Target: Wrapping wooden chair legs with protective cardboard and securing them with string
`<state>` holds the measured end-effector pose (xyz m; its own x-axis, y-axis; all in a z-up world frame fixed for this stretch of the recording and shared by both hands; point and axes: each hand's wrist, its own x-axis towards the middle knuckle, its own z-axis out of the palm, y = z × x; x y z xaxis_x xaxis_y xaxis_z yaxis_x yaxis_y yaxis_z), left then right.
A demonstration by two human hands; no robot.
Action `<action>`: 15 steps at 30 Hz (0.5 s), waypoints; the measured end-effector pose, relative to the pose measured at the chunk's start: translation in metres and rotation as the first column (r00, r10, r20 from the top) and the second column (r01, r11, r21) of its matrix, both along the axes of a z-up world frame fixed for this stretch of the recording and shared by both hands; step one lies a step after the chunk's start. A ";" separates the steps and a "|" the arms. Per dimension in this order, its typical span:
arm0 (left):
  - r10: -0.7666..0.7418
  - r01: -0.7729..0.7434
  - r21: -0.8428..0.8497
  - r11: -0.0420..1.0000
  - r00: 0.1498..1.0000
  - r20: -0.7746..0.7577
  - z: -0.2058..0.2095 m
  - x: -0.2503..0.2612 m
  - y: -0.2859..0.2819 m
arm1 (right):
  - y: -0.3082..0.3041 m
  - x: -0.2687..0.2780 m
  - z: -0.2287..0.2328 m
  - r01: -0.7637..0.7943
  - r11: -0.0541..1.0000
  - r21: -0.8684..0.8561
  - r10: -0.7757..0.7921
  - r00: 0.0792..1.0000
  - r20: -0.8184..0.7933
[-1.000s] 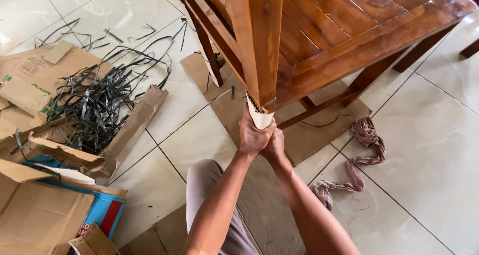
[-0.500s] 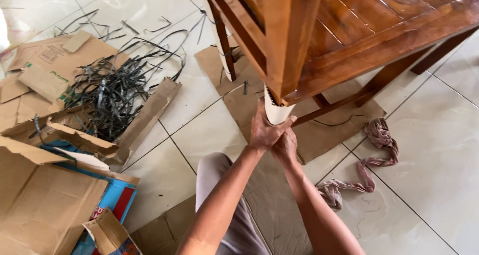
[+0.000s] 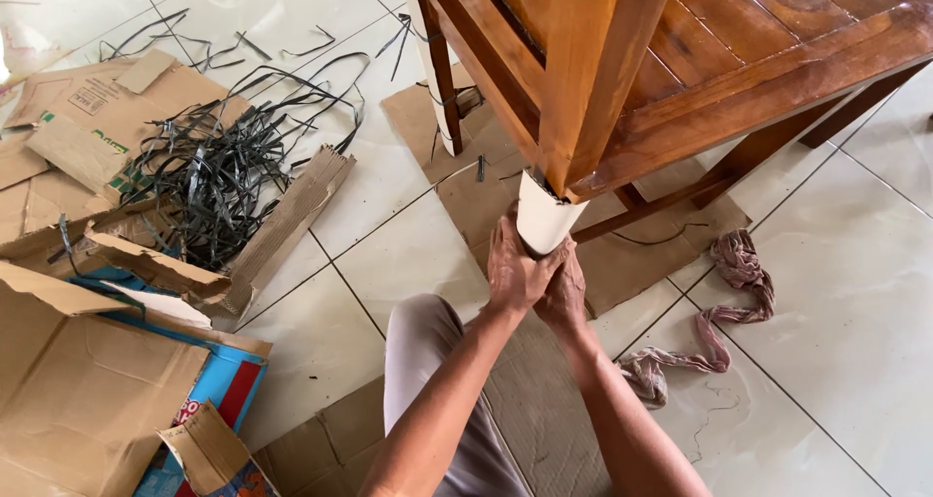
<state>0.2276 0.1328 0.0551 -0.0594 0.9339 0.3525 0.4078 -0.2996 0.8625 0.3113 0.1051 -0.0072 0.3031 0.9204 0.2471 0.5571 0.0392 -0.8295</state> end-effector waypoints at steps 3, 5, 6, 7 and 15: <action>-0.063 0.064 -0.056 0.996 0.998 0.018 -0.015 -0.001 0.000 | -0.001 -0.003 -0.013 0.061 0.990 -0.130 -0.060 0.998 0.012; -0.114 0.113 -0.103 0.988 0.994 0.003 -0.011 -0.008 0.005 | -0.005 -0.006 -0.019 0.092 0.976 -0.196 -0.090 0.996 0.020; -0.163 0.160 -0.153 0.975 0.987 -0.010 -0.009 -0.011 0.006 | -0.007 -0.007 -0.023 0.122 0.958 -0.261 -0.118 0.993 0.029; -0.161 0.158 -0.155 0.975 0.987 -0.009 -0.009 -0.017 -0.001 | -0.012 -0.009 -0.020 0.120 0.957 -0.263 -0.116 0.993 0.031; -0.212 0.246 -0.244 0.938 0.965 0.157 -0.011 -0.042 -0.021 | -0.024 -0.019 0.003 0.161 0.980 -0.113 -0.165 0.986 -0.021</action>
